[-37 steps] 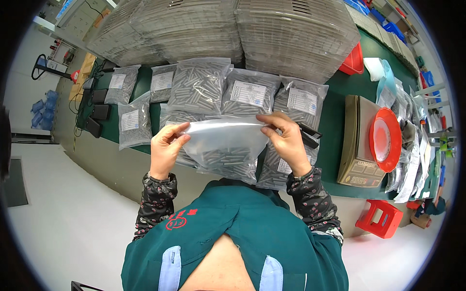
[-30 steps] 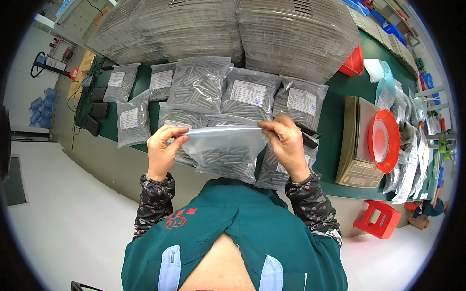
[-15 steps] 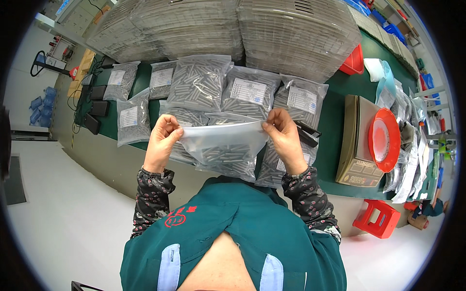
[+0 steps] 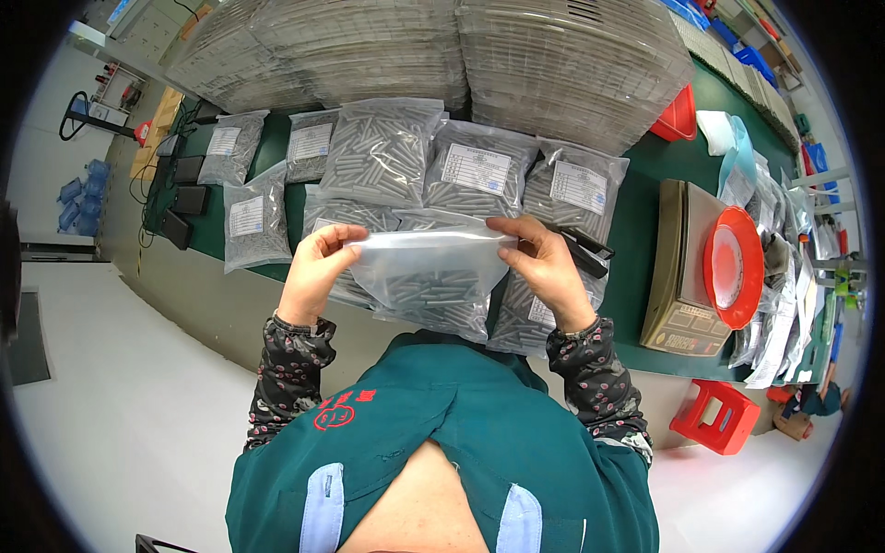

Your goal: Weighing specific quantities of small metal parts on an electronic scale and sealing them into plastic bags using a stapler.

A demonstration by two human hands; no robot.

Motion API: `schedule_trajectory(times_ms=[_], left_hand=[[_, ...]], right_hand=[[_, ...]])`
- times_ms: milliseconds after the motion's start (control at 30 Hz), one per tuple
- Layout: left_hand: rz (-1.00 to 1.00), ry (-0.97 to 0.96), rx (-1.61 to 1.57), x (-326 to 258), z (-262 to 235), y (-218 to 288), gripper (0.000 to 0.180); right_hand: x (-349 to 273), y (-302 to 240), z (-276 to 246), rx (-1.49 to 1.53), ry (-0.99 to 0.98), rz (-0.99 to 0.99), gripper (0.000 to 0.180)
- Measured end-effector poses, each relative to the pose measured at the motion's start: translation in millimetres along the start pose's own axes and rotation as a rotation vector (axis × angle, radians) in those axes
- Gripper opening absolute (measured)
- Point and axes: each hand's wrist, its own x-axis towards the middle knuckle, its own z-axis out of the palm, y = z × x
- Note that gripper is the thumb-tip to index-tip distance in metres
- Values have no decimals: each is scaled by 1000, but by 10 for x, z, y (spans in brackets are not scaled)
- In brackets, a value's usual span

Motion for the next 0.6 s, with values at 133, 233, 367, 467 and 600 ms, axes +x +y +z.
schedule_trajectory(times_ms=[133,233,367,467,600], left_hand=[[22,-30,69,-9,-20,-32,27],[38,-28,132,-13,-28,-31,28],[263,56,472,-47,12,40,18],[336,77,574,-29,2,16,13],[515,67,579,45,-52,-59,10]], right_hand=[[-5,15,6,-171,32,-68,30],[-15,-4,5,-281,59,-92,29],[-33,-2,13,-397,101,-125,25],[-27,41,-2,-441,111,-134,19],[15,165,-52,-375,97,-132,15]])
